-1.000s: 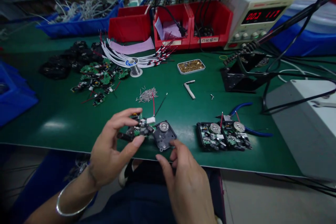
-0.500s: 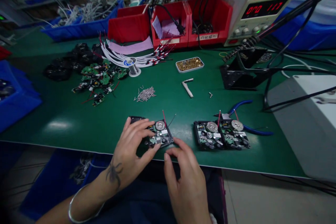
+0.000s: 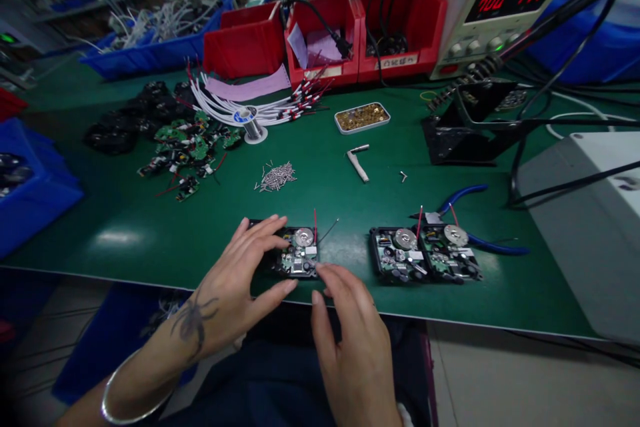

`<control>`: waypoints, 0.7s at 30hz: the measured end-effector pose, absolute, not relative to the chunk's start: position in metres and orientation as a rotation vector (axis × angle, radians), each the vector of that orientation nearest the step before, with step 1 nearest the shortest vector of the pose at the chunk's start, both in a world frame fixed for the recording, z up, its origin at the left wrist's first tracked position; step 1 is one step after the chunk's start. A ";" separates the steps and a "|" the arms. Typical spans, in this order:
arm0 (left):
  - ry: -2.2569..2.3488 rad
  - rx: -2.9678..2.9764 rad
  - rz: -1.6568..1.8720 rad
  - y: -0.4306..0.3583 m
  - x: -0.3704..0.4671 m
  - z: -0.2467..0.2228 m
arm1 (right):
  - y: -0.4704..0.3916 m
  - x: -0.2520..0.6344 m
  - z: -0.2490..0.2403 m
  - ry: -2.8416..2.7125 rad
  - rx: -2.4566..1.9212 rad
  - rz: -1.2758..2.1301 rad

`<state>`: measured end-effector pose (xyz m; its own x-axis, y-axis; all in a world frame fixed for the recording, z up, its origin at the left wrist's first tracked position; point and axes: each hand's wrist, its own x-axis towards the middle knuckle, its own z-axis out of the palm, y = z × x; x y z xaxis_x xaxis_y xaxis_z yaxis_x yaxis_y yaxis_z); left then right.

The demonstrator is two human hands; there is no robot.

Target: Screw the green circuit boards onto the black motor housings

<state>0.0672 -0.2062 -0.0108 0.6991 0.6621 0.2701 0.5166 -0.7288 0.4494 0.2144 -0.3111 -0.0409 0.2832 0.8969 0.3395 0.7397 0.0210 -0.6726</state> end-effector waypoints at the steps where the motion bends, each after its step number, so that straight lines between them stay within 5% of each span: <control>1: 0.916 2.571 0.582 -0.204 0.066 -0.010 | -0.311 0.214 -0.041 -1.511 -1.746 0.245; 21: 0.854 2.703 0.551 -0.186 0.070 -0.007 | -0.316 0.212 -0.032 -1.483 -1.769 0.112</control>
